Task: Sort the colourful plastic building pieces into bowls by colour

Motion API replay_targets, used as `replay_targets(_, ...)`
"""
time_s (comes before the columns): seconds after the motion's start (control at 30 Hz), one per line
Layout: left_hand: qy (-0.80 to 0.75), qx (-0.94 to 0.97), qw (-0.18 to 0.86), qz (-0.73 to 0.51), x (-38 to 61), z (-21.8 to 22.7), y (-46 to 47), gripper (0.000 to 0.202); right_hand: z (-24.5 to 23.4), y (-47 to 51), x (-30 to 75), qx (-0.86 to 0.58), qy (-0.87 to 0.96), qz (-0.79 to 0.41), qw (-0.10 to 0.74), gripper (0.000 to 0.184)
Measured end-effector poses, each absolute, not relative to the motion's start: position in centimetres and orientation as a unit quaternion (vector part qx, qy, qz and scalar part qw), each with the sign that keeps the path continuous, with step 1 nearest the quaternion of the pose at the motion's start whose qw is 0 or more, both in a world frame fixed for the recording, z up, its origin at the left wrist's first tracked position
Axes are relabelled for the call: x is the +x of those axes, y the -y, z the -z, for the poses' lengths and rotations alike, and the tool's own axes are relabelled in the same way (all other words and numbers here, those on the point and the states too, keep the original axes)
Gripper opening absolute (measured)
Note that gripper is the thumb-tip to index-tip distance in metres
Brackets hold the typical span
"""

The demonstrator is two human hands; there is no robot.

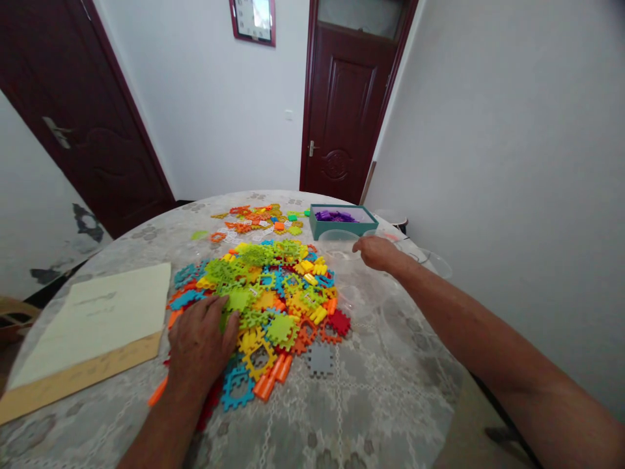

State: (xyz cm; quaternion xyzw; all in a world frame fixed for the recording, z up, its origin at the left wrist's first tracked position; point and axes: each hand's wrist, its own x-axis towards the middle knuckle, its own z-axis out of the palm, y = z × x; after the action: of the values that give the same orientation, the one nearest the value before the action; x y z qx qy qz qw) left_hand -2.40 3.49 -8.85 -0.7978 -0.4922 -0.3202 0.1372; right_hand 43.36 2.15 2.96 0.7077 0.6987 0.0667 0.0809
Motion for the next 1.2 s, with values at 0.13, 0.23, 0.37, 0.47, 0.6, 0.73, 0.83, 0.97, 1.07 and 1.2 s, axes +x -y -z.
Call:
replay_targets(0.13, 0.495, -0.795, 0.130, 0.324, -2.2, 8.5, -3.2, 0.037, -3.4, -1.7, 43.4, 0.700, -0.705, -0.073, 0.087, 0.052)
replay_targets(0.23, 0.494, -0.793, 0.127, 0.333, -2.2, 8.4, -3.1, 0.036, -3.8, -2.0, 43.2, 0.713, -0.692, -0.078, 0.087, 0.051)
replay_targets(0.37, 0.479, -0.799, 0.135, 0.338, -2.2, 8.3, -3.1, 0.035, -4.6, -3.5, 43.3, 0.735, -0.666, -0.104, 0.071, 0.043)
replay_targets(0.47, 0.478, -0.799, 0.141, 0.337, -2.3, 8.3, -3.0, 0.034, -5.1, -5.1, 44.1, 0.755, -0.642, -0.114, 0.067, 0.037)
replay_targets(0.6, 0.481, -0.798, 0.137, 0.337, -2.3, 8.1, -2.9, 0.033, -5.2, -7.5, 45.3, 0.773, -0.618, -0.127, 0.060, 0.039)
replay_targets(0.73, 0.477, -0.801, 0.122, 0.340, -2.3, 8.1, -2.8, 0.033, -4.5, -10.4, 46.7, 0.781, -0.609, -0.123, 0.066, 0.040)
replay_targets(0.83, 0.480, -0.799, 0.110, 0.343, -2.3, 8.2, -2.9, 0.033, -3.7, -12.6, 47.9, 0.785, -0.605, -0.109, 0.078, 0.042)
replay_targets(0.97, 0.485, -0.797, 0.101, 0.345, -2.4, 8.2, -2.8, 0.033, -2.3, -15.1, 49.3, 0.788, -0.602, -0.087, 0.099, 0.039)
replay_targets(1.07, 0.488, -0.797, 0.096, 0.344, -2.4, 8.2, -2.7, 0.033, -1.3, -16.6, 49.8, 0.788, -0.600, -0.079, 0.111, 0.037)
replay_targets(1.2, 0.485, -0.800, 0.102, 0.340, -2.4, 8.2, -2.6, 0.034, -0.9, -17.8, 50.2, 0.784, -0.603, -0.085, 0.119, 0.036)
